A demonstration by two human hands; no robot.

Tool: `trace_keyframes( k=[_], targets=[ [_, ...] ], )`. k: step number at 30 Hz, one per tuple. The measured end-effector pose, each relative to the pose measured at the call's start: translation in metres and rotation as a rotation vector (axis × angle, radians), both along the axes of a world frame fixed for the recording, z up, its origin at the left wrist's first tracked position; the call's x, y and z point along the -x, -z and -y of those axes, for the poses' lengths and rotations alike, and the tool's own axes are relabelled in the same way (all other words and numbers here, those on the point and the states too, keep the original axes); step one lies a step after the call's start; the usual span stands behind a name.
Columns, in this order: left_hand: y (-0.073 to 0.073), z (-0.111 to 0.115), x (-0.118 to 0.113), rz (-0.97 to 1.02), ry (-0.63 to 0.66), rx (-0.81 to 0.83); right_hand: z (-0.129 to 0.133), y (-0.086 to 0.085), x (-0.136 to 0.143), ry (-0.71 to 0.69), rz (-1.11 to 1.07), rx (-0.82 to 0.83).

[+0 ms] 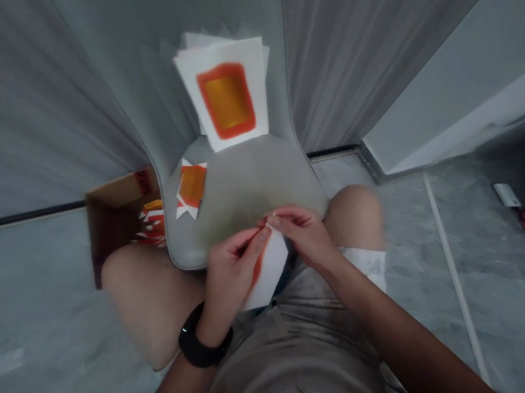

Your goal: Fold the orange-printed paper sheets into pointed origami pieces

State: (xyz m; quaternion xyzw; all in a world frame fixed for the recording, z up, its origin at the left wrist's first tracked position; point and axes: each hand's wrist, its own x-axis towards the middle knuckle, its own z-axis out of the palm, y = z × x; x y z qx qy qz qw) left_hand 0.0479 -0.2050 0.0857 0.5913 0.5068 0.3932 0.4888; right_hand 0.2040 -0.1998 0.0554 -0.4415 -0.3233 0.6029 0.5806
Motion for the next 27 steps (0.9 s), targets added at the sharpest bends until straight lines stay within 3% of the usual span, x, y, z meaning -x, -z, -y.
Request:
trace_keyframes(
  k=[13,27],
  targets=[
    [0.004,0.002,0.002,0.002,0.005,0.028,0.004,0.004,0.003,0.031,-0.003,0.013],
    [0.008,0.004,0.012,-0.002,0.095,0.107,0.008,-0.003,0.0,0.056,0.043,0.095]
  ],
)
